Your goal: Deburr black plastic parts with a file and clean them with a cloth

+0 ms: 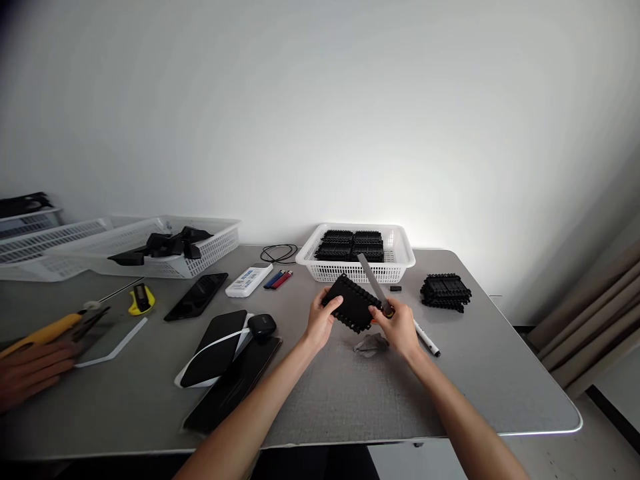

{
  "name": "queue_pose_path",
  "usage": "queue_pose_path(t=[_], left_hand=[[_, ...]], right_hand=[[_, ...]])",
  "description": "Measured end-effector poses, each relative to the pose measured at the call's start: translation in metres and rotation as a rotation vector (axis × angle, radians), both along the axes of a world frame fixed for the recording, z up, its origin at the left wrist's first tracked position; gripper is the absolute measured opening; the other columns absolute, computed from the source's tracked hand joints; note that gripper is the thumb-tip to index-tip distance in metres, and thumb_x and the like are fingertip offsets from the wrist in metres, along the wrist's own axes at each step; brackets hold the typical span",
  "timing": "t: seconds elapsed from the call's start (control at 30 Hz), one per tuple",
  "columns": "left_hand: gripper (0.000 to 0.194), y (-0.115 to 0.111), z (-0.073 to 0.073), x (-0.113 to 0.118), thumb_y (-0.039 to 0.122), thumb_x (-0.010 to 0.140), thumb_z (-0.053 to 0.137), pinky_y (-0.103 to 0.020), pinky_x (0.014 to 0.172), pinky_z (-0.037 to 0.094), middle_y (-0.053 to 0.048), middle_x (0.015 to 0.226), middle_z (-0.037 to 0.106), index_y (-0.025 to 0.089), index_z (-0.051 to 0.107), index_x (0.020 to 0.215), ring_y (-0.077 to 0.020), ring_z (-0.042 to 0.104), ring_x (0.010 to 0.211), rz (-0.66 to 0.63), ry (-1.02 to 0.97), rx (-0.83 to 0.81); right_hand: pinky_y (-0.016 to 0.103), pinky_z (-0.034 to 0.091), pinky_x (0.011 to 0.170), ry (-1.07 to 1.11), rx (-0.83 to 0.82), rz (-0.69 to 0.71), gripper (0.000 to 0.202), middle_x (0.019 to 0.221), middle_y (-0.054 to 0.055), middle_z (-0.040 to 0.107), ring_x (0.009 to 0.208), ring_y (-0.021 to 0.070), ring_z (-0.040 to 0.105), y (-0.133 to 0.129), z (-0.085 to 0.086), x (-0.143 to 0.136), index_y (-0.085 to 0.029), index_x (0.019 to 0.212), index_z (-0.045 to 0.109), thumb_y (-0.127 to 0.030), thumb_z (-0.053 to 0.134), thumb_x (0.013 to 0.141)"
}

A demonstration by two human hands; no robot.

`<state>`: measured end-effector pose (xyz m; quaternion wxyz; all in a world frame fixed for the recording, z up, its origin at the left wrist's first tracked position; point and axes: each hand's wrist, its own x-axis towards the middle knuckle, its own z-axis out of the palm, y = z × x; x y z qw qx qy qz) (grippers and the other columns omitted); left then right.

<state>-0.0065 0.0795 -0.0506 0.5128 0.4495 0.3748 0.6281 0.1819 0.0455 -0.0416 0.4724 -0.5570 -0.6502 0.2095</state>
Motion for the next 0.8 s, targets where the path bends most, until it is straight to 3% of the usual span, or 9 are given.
queue_pose_path(t=[0.07,0.2,0.3,0.4,0.53,0.63,0.8], left_hand=[[0.037,0.000,0.001,-0.003,0.038,0.067,0.075,-0.025,0.060,0.050,-0.001,0.076,0.070,0.018,0.062,0.095,-0.0167,0.066,0.068,-0.036,0.044,-0.017],[0.035,0.000,0.001,-0.002,0.028,0.061,0.080,-0.029,0.071,0.053,-0.007,0.085,0.075,0.014,0.070,0.092,-0.0211,0.070,0.078,-0.136,0.145,-0.029],[0.035,0.001,-0.002,0.000,0.028,0.064,0.078,-0.032,0.076,0.054,-0.009,0.090,0.076,0.014,0.070,0.095,-0.0230,0.071,0.085,-0.164,0.181,-0.036],[0.037,0.004,-0.005,-0.001,0.029,0.068,0.074,-0.032,0.080,0.053,-0.008,0.095,0.076,0.015,0.067,0.101,-0.0215,0.071,0.087,-0.137,0.181,-0.040],[0.037,0.007,-0.008,-0.004,0.028,0.069,0.072,-0.031,0.076,0.054,-0.007,0.090,0.076,0.016,0.062,0.102,-0.0200,0.071,0.081,-0.109,0.176,-0.051],[0.040,0.006,-0.009,-0.002,0.029,0.068,0.073,-0.030,0.069,0.054,-0.005,0.082,0.075,0.017,0.059,0.103,-0.0200,0.071,0.074,-0.101,0.181,-0.057],[0.028,0.003,-0.013,0.002,0.029,0.065,0.076,-0.024,0.056,0.046,-0.001,0.066,0.068,0.017,0.056,0.081,-0.0159,0.065,0.061,-0.051,0.197,-0.046]], right_hand=[[0.025,0.027,0.048,-0.015,0.034,-0.061,0.044,0.055,-0.004,0.040,0.052,0.0110,0.034,0.002,0.002,0.005,-0.019,0.063,0.050,-0.059,0.059,0.081],[0.026,0.027,0.050,-0.074,0.083,-0.126,0.046,0.055,-0.003,0.041,0.053,0.0118,0.035,0.003,0.007,0.014,-0.020,0.062,0.050,-0.060,0.059,0.081],[0.026,0.034,0.053,-0.090,0.071,-0.121,0.042,0.064,0.000,0.054,0.058,0.0152,0.046,0.002,0.009,0.018,-0.019,0.082,0.061,-0.060,0.057,0.083],[0.027,0.039,0.057,-0.062,0.071,-0.136,0.045,0.079,0.005,0.064,0.067,0.0188,0.056,0.001,0.010,0.020,-0.018,0.099,0.059,-0.061,0.053,0.086],[0.026,0.036,0.056,-0.092,0.074,-0.103,0.041,0.072,0.003,0.063,0.061,0.0165,0.055,0.000,0.008,0.019,-0.021,0.080,0.051,-0.059,0.041,0.094],[0.026,0.035,0.055,-0.158,0.059,-0.043,0.038,0.067,0.001,0.060,0.059,0.0160,0.054,-0.002,0.007,0.015,-0.022,0.075,0.047,-0.056,0.043,0.093],[0.026,0.033,0.054,-0.268,-0.001,0.010,0.036,0.067,0.001,0.061,0.060,0.0165,0.054,-0.007,0.007,0.004,-0.023,0.070,0.048,-0.054,0.052,0.089]])
